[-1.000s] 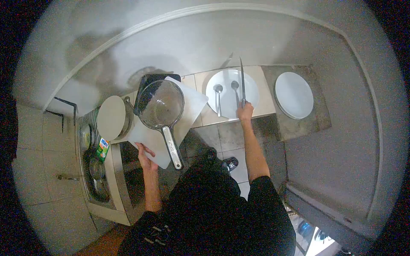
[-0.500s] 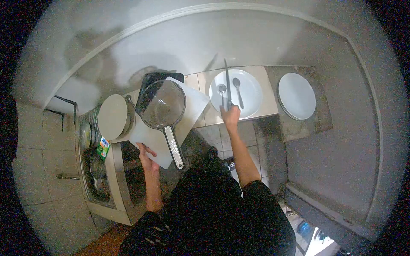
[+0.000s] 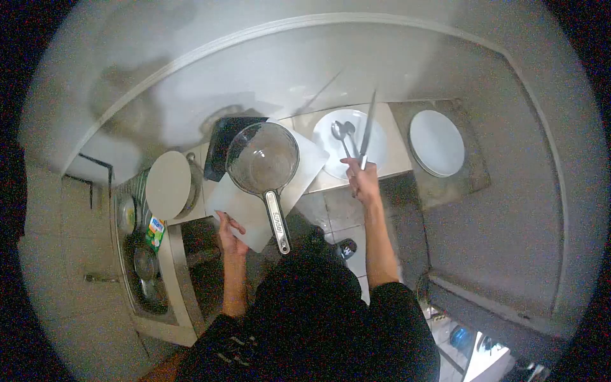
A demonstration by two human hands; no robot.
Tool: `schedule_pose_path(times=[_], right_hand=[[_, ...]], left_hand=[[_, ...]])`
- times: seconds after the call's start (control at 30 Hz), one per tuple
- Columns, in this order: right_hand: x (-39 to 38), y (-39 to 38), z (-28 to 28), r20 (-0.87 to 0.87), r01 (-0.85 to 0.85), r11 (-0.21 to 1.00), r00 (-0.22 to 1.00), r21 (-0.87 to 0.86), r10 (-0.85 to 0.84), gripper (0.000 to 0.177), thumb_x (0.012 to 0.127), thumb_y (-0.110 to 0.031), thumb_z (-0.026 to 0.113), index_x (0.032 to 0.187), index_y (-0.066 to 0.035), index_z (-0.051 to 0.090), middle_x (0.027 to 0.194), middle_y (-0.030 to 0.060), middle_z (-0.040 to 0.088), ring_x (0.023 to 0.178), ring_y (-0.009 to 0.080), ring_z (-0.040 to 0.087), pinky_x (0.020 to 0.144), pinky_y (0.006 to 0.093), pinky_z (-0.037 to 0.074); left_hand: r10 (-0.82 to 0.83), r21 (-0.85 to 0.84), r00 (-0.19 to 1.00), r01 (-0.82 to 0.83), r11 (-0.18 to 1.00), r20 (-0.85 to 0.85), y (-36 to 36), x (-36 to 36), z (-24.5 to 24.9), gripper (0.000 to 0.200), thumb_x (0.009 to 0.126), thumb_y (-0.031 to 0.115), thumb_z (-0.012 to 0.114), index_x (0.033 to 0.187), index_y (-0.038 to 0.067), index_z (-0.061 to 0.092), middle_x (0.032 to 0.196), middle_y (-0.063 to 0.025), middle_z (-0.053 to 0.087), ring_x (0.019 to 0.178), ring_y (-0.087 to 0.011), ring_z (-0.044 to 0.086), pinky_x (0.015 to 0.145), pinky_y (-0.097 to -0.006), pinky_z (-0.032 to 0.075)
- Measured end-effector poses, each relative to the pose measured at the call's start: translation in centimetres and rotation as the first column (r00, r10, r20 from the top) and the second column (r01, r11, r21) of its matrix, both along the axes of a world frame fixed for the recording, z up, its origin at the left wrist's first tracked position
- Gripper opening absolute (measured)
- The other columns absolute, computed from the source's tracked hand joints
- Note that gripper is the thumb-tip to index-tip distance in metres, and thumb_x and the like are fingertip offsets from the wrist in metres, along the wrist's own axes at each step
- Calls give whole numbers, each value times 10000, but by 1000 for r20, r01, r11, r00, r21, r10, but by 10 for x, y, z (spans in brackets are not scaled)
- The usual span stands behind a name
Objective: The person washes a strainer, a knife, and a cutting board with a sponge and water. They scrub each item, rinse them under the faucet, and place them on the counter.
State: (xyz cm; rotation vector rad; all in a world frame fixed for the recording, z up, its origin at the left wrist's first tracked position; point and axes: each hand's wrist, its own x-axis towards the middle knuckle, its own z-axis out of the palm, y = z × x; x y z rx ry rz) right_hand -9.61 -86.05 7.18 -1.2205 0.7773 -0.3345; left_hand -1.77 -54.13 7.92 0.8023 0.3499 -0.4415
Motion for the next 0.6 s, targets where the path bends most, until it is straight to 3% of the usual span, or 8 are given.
schedule_pose_path(times=[0.03,0.17,0.23,0.33,0.4,0.43,0.5,0.6], right_hand=[[-11,-1,22,75,-18,994,997,109,10,183,795,-156,528,818,11,601,469,-29,372,356,33,279,296,188,198],[-56,-2,88,182,-99,988,980,121,76,224,825,-184,526,769,26,580,392,-36,323,284,35,226,271,189,163],[-73,-11,105,187,-58,988,982,146,30,226,823,-170,528,734,34,568,375,-36,302,270,40,217,268,194,160],[-99,-5,124,154,-106,986,984,129,86,217,812,-156,536,712,36,561,376,-40,302,271,45,225,270,202,158],[-114,1,125,101,-66,993,993,97,56,222,814,-150,529,685,30,546,371,-40,297,268,39,227,262,195,165],[-123,4,126,46,-61,996,997,63,58,231,817,-144,522,658,24,530,365,-41,292,266,33,229,254,188,171],[-140,1,119,50,-39,996,998,79,35,235,807,-165,539,662,21,537,362,-41,297,265,37,242,254,196,177],[-160,2,111,-65,52,998,997,23,-51,236,797,-194,557,670,4,550,361,-35,308,259,43,245,251,211,192]], left_hand=[[-21,-12,1000,21,1000,-4,-5,1,1,351,829,460,446,658,154,431,491,61,373,410,-65,353,422,-194,315],[-160,-71,986,162,984,40,-23,5,-11,355,850,450,406,669,146,433,488,45,371,412,-71,358,431,-199,324],[-230,-89,972,233,968,39,-46,5,-19,356,857,447,391,677,143,432,488,41,372,413,-73,359,436,-201,327],[-359,-144,933,352,925,-28,-74,3,-14,375,850,468,387,773,114,484,534,24,432,455,-86,404,446,-213,344],[-427,8,904,427,904,27,-97,-10,-2,439,838,496,385,923,83,506,611,-8,496,511,-105,450,461,-222,359],[-460,5,888,460,888,29,-103,-10,-7,439,838,496,385,923,83,506,611,-8,496,511,-105,450,461,-222,359],[-594,-29,801,597,802,72,-118,-11,-25,517,821,523,393,1043,66,488,707,-38,539,577,-124,486,487,-228,379],[-722,-18,689,724,690,64,-143,-17,-38,536,812,535,399,1052,62,474,777,-31,547,621,-130,499,539,-243,405]])
